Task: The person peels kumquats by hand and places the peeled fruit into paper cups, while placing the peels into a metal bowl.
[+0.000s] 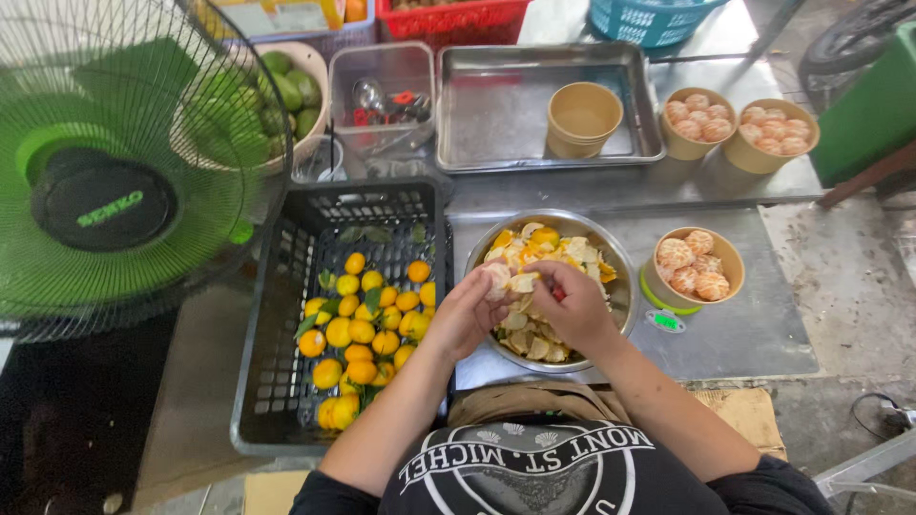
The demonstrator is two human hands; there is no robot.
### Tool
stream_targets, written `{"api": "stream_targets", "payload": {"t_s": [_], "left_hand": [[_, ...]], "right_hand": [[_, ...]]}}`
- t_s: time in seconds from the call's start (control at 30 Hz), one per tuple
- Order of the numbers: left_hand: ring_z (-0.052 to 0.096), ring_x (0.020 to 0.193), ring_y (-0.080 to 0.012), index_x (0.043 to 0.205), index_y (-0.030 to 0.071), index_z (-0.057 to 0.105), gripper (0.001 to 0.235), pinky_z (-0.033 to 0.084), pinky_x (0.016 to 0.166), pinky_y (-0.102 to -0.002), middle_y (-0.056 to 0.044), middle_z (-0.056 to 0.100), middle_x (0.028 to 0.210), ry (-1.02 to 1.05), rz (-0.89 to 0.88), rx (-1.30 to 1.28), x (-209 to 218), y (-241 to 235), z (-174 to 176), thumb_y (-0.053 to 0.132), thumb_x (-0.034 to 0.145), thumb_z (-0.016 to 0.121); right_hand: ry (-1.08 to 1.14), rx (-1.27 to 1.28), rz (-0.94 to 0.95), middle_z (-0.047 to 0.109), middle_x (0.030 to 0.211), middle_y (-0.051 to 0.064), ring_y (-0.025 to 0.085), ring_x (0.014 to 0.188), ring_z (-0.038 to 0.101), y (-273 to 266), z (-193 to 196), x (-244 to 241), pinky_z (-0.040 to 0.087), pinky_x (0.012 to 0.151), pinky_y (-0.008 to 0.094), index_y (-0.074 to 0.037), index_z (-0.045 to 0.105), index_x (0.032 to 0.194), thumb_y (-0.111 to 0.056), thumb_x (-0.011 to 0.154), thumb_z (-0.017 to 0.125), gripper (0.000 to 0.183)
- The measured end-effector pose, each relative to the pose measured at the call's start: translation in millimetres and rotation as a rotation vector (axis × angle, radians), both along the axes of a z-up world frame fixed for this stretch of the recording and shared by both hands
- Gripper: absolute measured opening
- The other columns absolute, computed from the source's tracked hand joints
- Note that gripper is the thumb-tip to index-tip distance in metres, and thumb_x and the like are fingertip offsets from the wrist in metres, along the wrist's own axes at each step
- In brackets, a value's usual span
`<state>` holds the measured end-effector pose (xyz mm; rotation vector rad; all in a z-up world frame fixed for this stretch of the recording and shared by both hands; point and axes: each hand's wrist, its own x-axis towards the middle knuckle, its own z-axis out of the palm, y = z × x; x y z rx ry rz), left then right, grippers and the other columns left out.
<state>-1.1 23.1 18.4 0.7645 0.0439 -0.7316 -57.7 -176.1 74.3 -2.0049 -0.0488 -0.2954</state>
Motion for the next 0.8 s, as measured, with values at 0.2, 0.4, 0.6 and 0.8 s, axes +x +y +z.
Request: {"api": "stream_targets", "payload": {"t_s": [0.2,0.4,0.6,0.8], "left_hand": [[0.060,0.093,-0.0121,0.137,0.013,0.053,0.051,0.045,0.072,-0.024,-0.006,0.067,0.125,0.068,0.092,-0.163,9.4,4.6,17.3,0.052,0.111,0.032],[0.051,0.084,-0.0113,0.144,0.013,0.052,0.055,0.045,0.076,-0.026,0.003,0.064,0.118,0.103,0.012,-0.194,-4.6,-3.0,28.6,0.051,0.112,0.027],[0.049,0.083,-0.0099,0.143,0.018,0.053,0.053,0.045,0.077,-0.027,0.005,0.058,0.106,0.095,0.040,-0.182,-4.9,-4.5,21.4,0.053,0.112,0.029],[0.051,0.087,-0.0091,0.142,0.019,0.053,0.048,0.045,0.080,-0.028,0.006,0.059,0.110,0.105,0.068,-0.080,-4.4,-7.1,9.5,0.050,0.111,0.032]], "right_hand": [[0.027,-0.191,-0.016,0.071,0.102,0.008,0.019,0.081,0.067,-23.5,-0.4,15.6,0.053,0.073,0.031,-0.006,0.069,0.128,-0.018,0.098,0.060,0.033],[-0.175,-0.394,0.198,0.070,0.118,0.020,0.036,0.105,0.068,1.7,21.5,-3.6,0.054,0.087,0.042,-0.013,0.051,0.151,-0.019,0.108,0.049,0.044],[0.230,-0.551,0.250,0.073,0.085,0.017,0.035,0.079,0.072,15.4,43.6,-0.9,0.056,0.073,0.045,-0.030,0.051,0.149,-0.026,0.095,0.055,0.054],[0.220,-0.605,0.306,0.073,0.087,0.017,0.036,0.078,0.071,11.0,39.4,3.9,0.055,0.072,0.046,-0.029,0.050,0.150,-0.025,0.095,0.054,0.055]]}}
